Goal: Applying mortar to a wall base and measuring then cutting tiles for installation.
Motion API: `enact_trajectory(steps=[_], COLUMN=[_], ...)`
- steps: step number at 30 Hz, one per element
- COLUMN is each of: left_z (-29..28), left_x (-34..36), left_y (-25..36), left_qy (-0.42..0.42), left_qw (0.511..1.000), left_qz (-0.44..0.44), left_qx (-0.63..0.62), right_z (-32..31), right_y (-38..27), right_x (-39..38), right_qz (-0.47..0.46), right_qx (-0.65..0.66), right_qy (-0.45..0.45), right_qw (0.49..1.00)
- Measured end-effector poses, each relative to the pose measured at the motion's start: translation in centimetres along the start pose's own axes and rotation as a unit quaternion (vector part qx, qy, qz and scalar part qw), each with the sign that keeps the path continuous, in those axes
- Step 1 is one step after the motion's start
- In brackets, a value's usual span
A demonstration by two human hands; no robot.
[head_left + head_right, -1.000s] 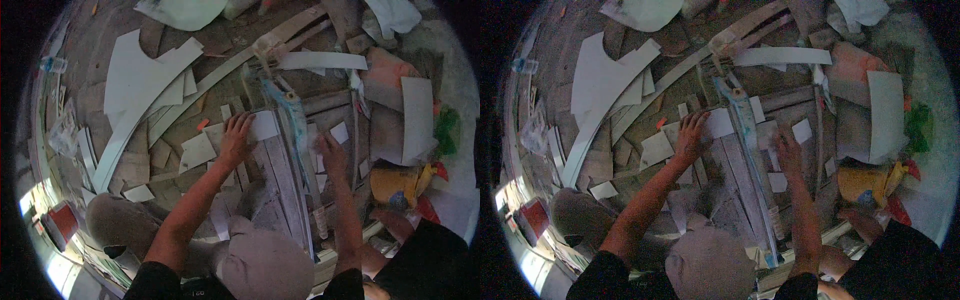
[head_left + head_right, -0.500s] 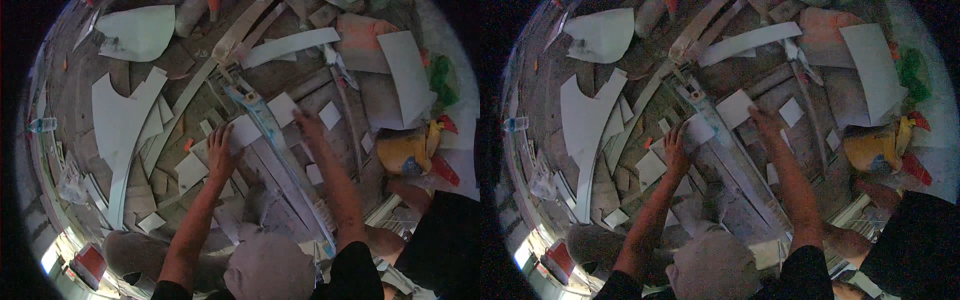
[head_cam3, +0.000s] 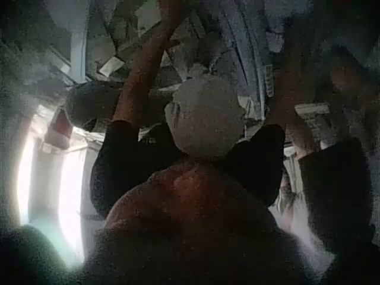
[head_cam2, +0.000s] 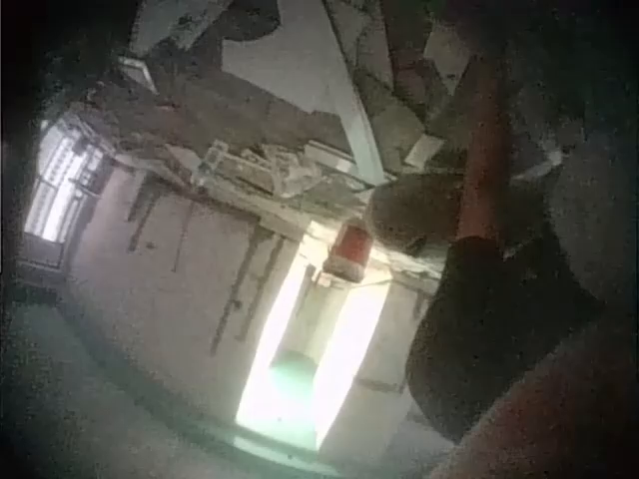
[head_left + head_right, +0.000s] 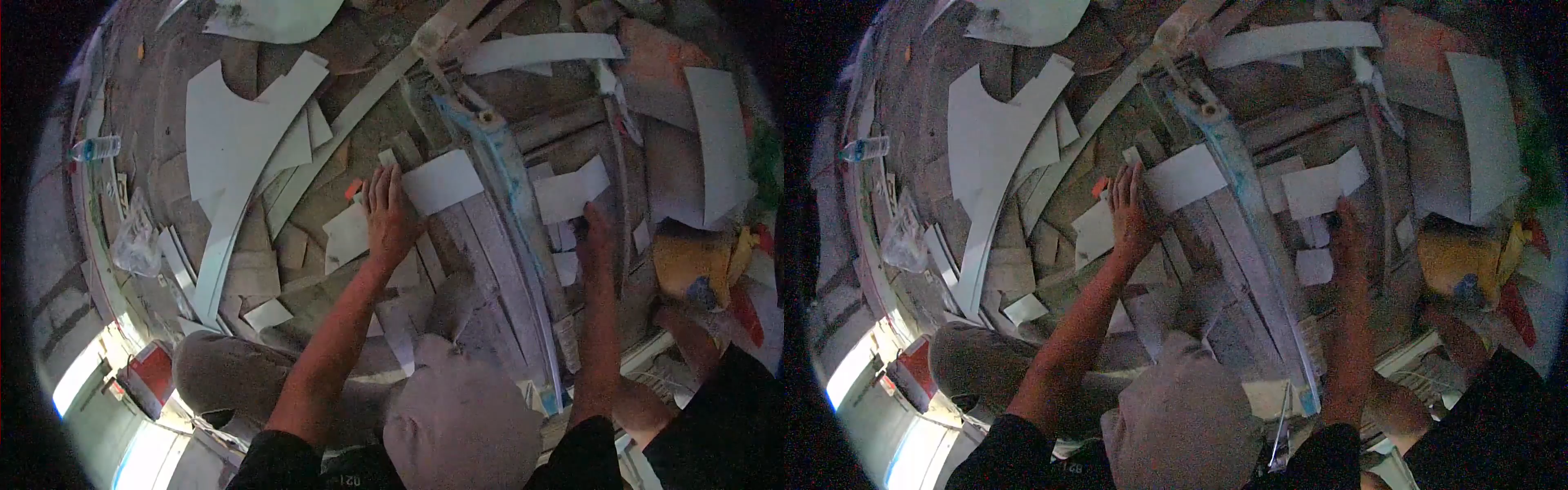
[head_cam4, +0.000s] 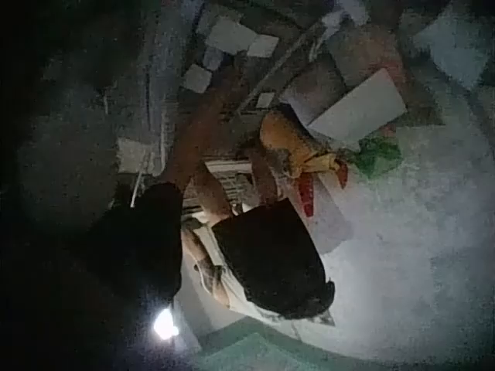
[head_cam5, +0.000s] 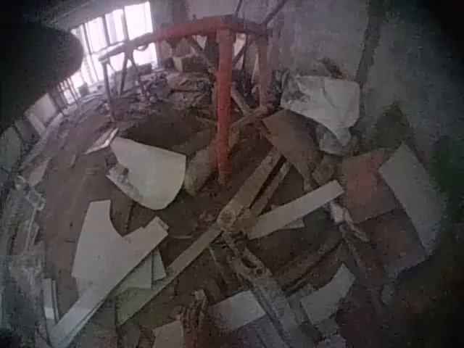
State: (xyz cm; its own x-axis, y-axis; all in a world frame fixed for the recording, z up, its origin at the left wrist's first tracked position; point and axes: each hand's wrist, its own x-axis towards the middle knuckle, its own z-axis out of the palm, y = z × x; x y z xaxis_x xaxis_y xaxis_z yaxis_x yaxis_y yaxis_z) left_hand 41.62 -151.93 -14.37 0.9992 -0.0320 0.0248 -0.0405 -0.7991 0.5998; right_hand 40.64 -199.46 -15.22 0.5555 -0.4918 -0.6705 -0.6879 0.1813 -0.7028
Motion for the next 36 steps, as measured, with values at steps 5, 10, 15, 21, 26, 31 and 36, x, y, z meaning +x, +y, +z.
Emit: enact_trajectory(steps=[5, 10, 15, 21, 26, 31, 36], left_z=[0.3, 0.6, 1.6, 1.6, 3.0, 4.1, 5.5], left_x=[-0.6, 0.2, 1.4, 1.6, 2.2, 1.3, 0.2], left_y=[-0.4, 0.6, 3.3, 5.7, 4.1, 1.0, 0.5], left_qy=[0.008, -0.016, -0.03, -0.037, -0.058, -0.079, 0.065], left_qw=[0.999, 0.996, 0.998, 0.906, 0.92, 0.927, 0.836], left_qz=[0.021, 0.053, 0.017, -0.293, -0.284, -0.265, -0.27], left_qx=[-0.04, -0.076, -0.05, -0.302, -0.264, -0.253, -0.474], right_z=[-2.1, -0.8, 4.2, 11.5, 15.5, 15.8, 16.4], right_y=[1.5, 2.0, 1.0, -1.4, -2.1, -1.8, -0.9], right_x=[1.2, 0.2, -3.9, -7.2, -7.6, -6.8, -5.1], right_qz=[-0.105, -0.277, -0.426, -0.314, -0.335, -0.218, -0.155], right_qx=[0.043, -0.309, -0.368, -0.323, -0.324, -0.241, -0.182], right_qy=[-0.06, 0.142, 0.157, -0.15, -0.078, -0.142, -0.138], right_qw=[0.992, 0.899, 0.812, 0.88, 0.881, 0.935, 0.961])
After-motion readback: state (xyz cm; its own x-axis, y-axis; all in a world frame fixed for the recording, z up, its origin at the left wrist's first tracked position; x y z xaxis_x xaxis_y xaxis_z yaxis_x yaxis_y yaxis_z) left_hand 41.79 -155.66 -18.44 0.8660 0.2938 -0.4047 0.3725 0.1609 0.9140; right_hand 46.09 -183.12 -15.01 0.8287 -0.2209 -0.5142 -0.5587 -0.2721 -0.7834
